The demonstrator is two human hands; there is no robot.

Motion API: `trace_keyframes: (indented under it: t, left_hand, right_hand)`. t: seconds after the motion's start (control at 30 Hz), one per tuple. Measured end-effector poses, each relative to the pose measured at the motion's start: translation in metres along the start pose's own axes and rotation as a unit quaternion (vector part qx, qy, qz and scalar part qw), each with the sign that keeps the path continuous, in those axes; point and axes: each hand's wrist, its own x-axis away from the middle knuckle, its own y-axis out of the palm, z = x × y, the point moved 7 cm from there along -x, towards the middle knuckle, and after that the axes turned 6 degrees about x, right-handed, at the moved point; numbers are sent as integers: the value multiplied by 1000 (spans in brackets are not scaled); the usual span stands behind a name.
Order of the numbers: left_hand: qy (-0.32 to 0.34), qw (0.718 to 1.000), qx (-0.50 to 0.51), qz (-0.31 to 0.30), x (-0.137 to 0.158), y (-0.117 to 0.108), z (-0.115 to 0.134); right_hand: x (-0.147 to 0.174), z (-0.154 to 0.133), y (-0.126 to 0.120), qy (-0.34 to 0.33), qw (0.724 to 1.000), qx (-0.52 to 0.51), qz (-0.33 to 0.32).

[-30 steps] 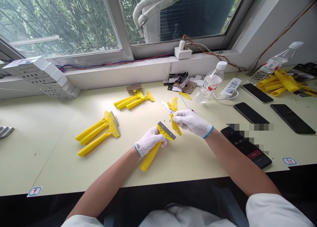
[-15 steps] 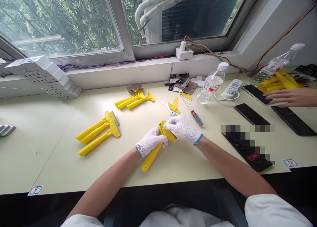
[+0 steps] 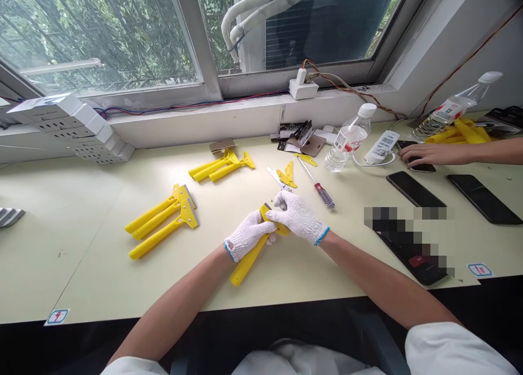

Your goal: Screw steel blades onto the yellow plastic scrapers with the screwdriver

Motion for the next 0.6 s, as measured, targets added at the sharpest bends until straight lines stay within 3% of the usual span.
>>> trace_keyframes:
  t: [0.07, 0.2, 0.43, 0.6]
  left_hand:
    - [0, 1000, -8, -6, 0, 0, 1]
    - [-2, 1000, -13, -20, 1, -2, -1]
    - [-5, 1000, -20, -17, 1, -4, -6]
    - [-3, 1000, 11, -26, 1, -1, -5]
  right_hand:
    - [-2, 5, 0, 7, 999, -16, -30]
    - [0, 9, 8, 5, 988, 10, -155]
    - [1, 6, 2, -4, 990, 8, -141]
    - [-3, 18, 14, -11, 981, -30, -193]
